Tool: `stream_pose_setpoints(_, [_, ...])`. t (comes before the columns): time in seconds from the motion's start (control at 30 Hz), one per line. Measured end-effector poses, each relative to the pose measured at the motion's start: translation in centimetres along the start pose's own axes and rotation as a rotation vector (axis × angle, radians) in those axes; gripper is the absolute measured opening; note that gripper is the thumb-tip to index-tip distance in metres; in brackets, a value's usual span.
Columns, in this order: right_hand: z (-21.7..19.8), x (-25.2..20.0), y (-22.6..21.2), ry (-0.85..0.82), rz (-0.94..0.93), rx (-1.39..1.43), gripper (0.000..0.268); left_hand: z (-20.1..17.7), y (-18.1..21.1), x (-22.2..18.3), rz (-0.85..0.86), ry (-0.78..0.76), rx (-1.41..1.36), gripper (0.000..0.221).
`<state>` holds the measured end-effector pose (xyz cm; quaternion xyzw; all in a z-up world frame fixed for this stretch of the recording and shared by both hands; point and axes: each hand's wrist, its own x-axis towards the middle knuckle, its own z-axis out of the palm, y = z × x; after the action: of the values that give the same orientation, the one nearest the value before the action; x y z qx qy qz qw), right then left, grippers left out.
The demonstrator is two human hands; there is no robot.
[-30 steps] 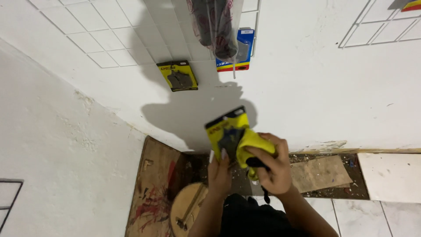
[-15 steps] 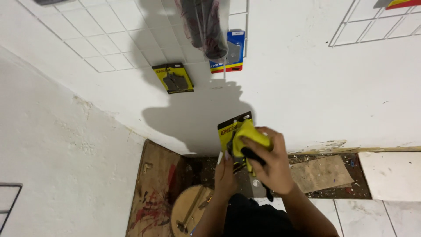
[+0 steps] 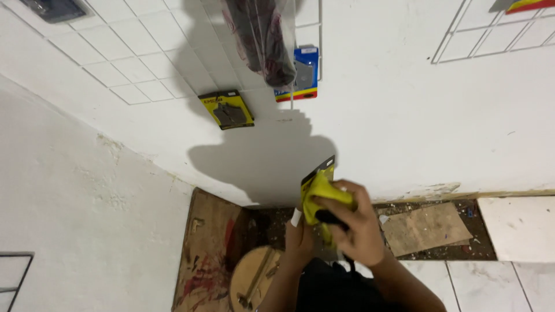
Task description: Wiping down packaged motorcycle parts with a cloth and hanging them on a wall grid.
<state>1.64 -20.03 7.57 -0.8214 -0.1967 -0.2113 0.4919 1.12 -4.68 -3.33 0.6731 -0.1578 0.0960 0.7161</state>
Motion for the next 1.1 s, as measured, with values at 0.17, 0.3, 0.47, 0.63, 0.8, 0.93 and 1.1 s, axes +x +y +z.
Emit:
stream_pose_setpoints(0.17, [0.2,1.5,2.1,0.023,-0.097,0.226,0.035,0.5,2.2,0.9,-0.255,0.015,0.152,0.031])
stream_pose_setpoints(0.3, [-0.2,0.4,2.6,-0.02,-0.079,0.207,0.04,0.3,3.1,0.9,-0.085,-0.005,0.237,0.052])
stream_pose_setpoints(0.47, [-0.3,1.4,2.1,0.04,-0.095,0.203,0.034,0.9,3.0,0.8,-0.177,0.023,0.3,0.043])
stream_pose_setpoints(0.63, [0.2,0.4,3.0,0.041,-0.087,0.179,0.035,0.8,3.5,0.4,-0.121,0.011,0.28,0.035])
stream_pose_setpoints(0.8, [-0.1,0.1,1.7,0.083,-0.108,0.173,0.039,1.1,3.6,0.4,-0.158,0.015,0.226,0.039])
stream_pose_setpoints(0.93, [0.2,-0.5,2.3,0.026,-0.082,0.168,0.037,0.8,2.8,-0.3,-0.127,0.015,0.272,0.042])
stream_pose_setpoints(1.1, [0.1,0.0,3.6,0.125,-0.075,0.167,0.043,1.1,4.1,-0.4,-0.104,-0.008,0.33,0.049])
